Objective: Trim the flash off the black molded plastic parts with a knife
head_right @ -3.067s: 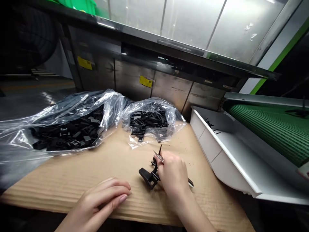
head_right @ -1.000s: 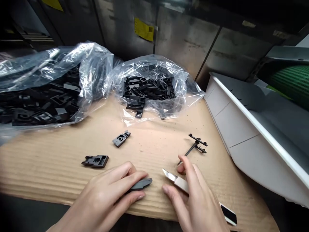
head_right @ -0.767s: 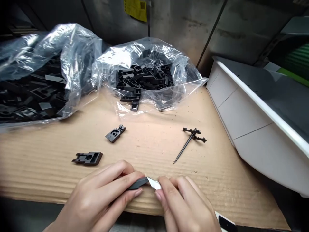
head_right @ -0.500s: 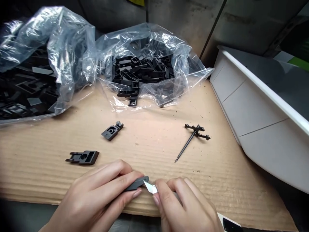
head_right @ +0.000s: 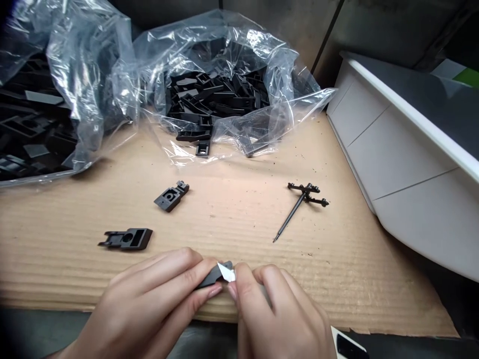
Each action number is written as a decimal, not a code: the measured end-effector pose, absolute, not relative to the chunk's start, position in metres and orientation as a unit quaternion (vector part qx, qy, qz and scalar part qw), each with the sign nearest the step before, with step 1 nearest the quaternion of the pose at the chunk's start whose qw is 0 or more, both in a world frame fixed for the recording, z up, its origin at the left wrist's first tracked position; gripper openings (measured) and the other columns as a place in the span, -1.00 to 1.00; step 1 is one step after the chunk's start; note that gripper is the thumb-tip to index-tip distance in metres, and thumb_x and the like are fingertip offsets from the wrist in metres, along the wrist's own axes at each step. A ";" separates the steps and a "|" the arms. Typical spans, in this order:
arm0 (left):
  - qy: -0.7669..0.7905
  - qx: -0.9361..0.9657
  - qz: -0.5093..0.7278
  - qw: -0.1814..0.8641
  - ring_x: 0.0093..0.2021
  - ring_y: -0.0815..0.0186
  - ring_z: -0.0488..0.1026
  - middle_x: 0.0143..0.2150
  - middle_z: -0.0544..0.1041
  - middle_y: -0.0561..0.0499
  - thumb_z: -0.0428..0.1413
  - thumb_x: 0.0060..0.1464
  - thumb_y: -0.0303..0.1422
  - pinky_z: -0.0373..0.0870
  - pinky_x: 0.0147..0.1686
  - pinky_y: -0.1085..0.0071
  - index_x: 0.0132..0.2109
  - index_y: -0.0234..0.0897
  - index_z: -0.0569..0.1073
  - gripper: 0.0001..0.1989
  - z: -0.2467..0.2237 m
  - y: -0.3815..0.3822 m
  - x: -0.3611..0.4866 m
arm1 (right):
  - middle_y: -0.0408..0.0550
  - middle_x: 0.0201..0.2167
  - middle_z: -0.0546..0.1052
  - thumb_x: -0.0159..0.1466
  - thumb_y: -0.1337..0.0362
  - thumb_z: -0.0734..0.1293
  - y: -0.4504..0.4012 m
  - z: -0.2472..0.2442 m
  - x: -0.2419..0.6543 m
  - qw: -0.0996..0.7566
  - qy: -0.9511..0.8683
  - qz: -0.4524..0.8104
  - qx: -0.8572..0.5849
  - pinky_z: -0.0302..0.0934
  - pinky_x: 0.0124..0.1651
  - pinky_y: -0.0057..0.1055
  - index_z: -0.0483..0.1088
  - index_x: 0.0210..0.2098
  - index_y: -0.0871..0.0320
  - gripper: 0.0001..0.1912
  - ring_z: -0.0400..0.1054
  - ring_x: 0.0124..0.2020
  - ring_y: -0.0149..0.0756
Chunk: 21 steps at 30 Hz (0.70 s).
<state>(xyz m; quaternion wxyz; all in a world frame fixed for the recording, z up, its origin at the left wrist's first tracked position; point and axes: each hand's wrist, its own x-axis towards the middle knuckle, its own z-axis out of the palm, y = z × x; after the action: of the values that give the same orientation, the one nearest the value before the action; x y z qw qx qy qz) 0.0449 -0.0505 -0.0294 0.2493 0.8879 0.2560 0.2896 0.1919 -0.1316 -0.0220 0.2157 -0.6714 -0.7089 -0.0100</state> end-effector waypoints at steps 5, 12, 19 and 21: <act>0.241 0.881 0.318 0.252 -0.47 0.33 0.32 -0.46 0.37 -0.01 -0.05 0.08 -0.58 0.27 -0.49 0.44 -0.28 -0.41 0.43 -0.83 -0.029 -0.052 0.041 | -0.09 -0.41 0.50 0.24 0.33 0.15 -0.134 -0.022 0.218 0.189 -0.686 -0.130 -0.690 0.21 -0.34 -0.50 0.38 -0.27 0.13 -0.82 0.41 -0.39 -0.35; 0.243 0.880 0.319 0.254 -0.48 0.36 0.29 -0.45 0.35 0.00 -0.05 0.07 -0.58 0.24 -0.50 0.47 -0.22 -0.38 0.44 -0.81 -0.031 -0.054 0.038 | -0.02 -0.33 0.50 0.20 0.40 0.21 -0.148 -0.019 0.227 0.238 -0.754 -0.068 -0.609 0.23 -0.18 -0.61 0.31 -0.15 0.25 -0.78 0.41 -0.33 -0.43; 0.252 0.877 0.309 0.267 -0.47 0.36 0.27 -0.46 0.32 0.02 -0.05 0.09 -0.54 0.21 -0.49 0.47 -0.26 -0.35 0.42 -0.84 -0.034 -0.055 0.037 | -0.07 -0.37 0.50 0.21 0.37 0.19 -0.138 -0.023 0.209 0.212 -0.758 -0.042 -0.615 0.31 -0.29 -0.56 0.31 -0.12 0.17 -0.76 0.43 -0.39 -0.41; 0.253 0.877 0.309 0.266 -0.48 0.37 0.27 -0.46 0.32 0.02 -0.04 0.09 -0.54 0.20 -0.50 0.48 -0.28 -0.34 0.42 -0.85 -0.033 -0.055 0.038 | -0.07 -0.38 0.49 0.22 0.35 0.17 -0.140 -0.022 0.210 0.207 -0.765 -0.034 -0.608 0.32 -0.32 -0.58 0.31 -0.12 0.15 -0.77 0.43 -0.41 -0.41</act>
<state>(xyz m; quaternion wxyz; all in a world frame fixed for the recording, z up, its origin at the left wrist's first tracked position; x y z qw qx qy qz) 0.0375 -0.0550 -0.0333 0.2665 0.8772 0.2533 0.3088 0.2098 -0.1396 -0.0216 0.2074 -0.6085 -0.7652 -0.0336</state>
